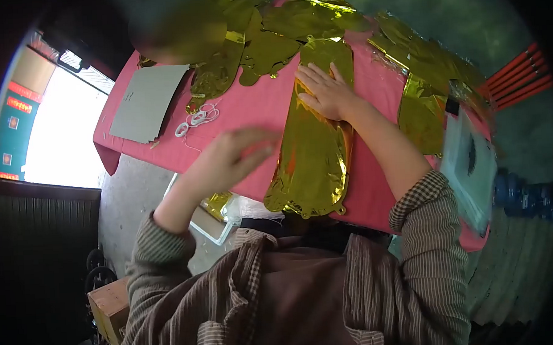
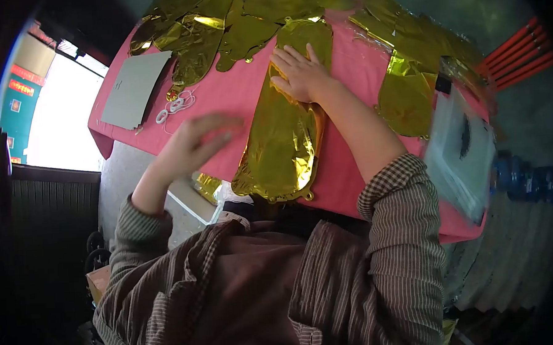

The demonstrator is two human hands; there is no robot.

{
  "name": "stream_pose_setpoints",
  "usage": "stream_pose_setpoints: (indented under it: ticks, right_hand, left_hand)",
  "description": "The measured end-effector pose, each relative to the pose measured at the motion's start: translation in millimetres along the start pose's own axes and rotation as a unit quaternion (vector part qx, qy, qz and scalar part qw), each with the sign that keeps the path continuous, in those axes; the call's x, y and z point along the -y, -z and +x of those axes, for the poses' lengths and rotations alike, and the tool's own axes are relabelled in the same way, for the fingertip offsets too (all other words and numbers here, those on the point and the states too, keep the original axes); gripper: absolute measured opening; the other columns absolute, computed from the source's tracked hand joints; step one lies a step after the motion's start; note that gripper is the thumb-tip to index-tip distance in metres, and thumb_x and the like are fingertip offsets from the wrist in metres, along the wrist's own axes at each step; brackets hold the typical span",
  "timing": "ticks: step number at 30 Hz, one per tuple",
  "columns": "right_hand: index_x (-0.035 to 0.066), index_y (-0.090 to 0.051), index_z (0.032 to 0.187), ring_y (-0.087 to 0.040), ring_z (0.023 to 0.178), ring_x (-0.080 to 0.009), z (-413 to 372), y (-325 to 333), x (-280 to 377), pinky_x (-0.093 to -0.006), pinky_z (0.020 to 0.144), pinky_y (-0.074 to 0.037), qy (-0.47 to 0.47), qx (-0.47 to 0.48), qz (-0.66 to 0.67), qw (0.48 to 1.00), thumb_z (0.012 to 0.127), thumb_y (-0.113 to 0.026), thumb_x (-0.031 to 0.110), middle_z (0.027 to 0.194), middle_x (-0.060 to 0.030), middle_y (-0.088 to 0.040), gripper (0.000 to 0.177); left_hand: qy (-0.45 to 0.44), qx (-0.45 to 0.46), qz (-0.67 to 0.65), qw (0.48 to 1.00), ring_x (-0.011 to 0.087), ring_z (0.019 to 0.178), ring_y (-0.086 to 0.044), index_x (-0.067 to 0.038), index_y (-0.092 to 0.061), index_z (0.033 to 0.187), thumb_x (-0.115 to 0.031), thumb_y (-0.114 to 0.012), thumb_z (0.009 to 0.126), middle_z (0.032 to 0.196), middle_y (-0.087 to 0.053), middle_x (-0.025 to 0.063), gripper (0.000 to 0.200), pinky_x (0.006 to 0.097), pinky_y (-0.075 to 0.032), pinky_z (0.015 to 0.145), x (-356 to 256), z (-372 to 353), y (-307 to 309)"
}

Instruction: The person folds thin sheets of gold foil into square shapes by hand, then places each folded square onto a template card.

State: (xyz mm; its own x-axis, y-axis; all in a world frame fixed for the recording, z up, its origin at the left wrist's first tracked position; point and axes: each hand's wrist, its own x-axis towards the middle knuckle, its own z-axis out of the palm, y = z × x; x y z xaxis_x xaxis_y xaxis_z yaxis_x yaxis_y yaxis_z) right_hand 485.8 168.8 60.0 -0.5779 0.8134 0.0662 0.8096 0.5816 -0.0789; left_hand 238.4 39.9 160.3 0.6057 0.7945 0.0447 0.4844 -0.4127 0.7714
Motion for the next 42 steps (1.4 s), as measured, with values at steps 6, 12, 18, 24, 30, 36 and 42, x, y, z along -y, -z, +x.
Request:
stream_pose_setpoints:
  ticks: [6,12,18,24,30,36,42]
  right_hand:
    - [0.012,-0.027,0.143,-0.019,0.139,-0.0224,1.2,-1.3,-2.1,-0.0528,0.112,-0.006,0.007,-0.009,0.011,1.0,0.093,-0.03,0.046,0.15,-0.0057,-0.024,0.061]
    - [0.012,-0.027,0.143,-0.019,0.139,-0.0225,0.8,-2.2,-1.7,-0.0531,0.112,-0.007,0.006,-0.016,0.016,1.0,0.093,-0.03,0.046,0.15,-0.0056,-0.024,0.06]
    - [0.012,-0.027,0.143,-0.018,0.14,-0.0223,-0.1,-1.1,-1.5,-0.0519,0.113,-0.007,0.006,-0.019,0.011,1.0,0.094,-0.03,0.049,0.15,-0.0051,-0.024,0.062]
    - [0.013,-0.022,0.145,-0.017,0.14,-0.0223,-1.5,0.6,0.4,-0.0499,0.113,-0.006,0.001,-0.003,0.01,1.0,0.095,-0.031,0.046,0.151,-0.0061,-0.021,0.061]
    - [0.013,-0.022,0.145,-0.017,0.14,-0.0231,0.0,0.4,0.5,-0.0496,0.113,-0.005,0.002,-0.005,0.013,1.0,0.095,-0.032,0.046,0.151,-0.0068,-0.022,0.061]
    - [0.012,-0.023,0.145,-0.017,0.14,-0.0235,0.1,1.7,1.4,-0.0495,0.113,-0.006,0.001,0.002,0.008,1.0,0.094,-0.033,0.045,0.151,-0.0071,-0.022,0.061]
    - [0.012,-0.024,0.144,-0.017,0.14,-0.0241,0.0,2.2,2.0,-0.0494,0.113,-0.006,-0.007,0.003,0.018,1.0,0.093,-0.035,0.044,0.151,-0.0073,-0.022,0.062]
  left_hand:
    - [-0.176,-0.046,0.166,0.969,0.0343,0.106,-0.054,0.002,-0.058,0.11,-0.01,-0.055,0.084,0.116,-0.056,0.0185,0.029,0.0395,-0.043,0.093,57.4,91.6,-20.9]
    - [-0.159,-0.015,0.228,0.96,0.0345,0.124,-0.042,0.004,-0.047,0.125,-0.015,-0.053,0.088,0.132,-0.045,0.0219,0.043,0.041,-0.032,0.105,68.7,72.8,-36.1]
    - [-0.15,0.007,0.257,0.955,0.0344,0.13,-0.036,0.006,-0.045,0.127,-0.019,-0.051,0.088,0.135,-0.042,0.023,0.046,0.0452,-0.026,0.109,51.0,26.6,-41.2]
    - [-0.133,0.044,0.232,0.963,0.035,0.128,-0.039,0.006,-0.049,0.123,-0.014,-0.052,0.086,0.131,-0.046,0.0226,0.042,0.0452,-0.028,0.108,13.2,-29.6,-40.4]
    - [-0.098,0.136,0.129,0.977,0.033,0.116,-0.05,0.002,-0.059,0.11,-0.012,-0.058,0.082,0.116,-0.057,0.0194,0.031,0.0426,-0.039,0.099,-6.8,-40.2,-13.7]
    - [-0.181,0.004,0.131,0.975,0.0311,0.102,-0.055,0.0,-0.061,0.101,-0.011,-0.061,0.08,0.107,-0.059,0.0156,0.024,0.0407,-0.045,0.088,32.6,40.3,-12.8]
    - [-0.215,-0.001,0.158,0.964,0.0315,0.103,-0.053,-0.001,-0.059,0.102,-0.011,-0.063,0.079,0.109,-0.056,0.0128,0.026,0.0403,-0.043,0.09,61.3,71.1,-29.4]
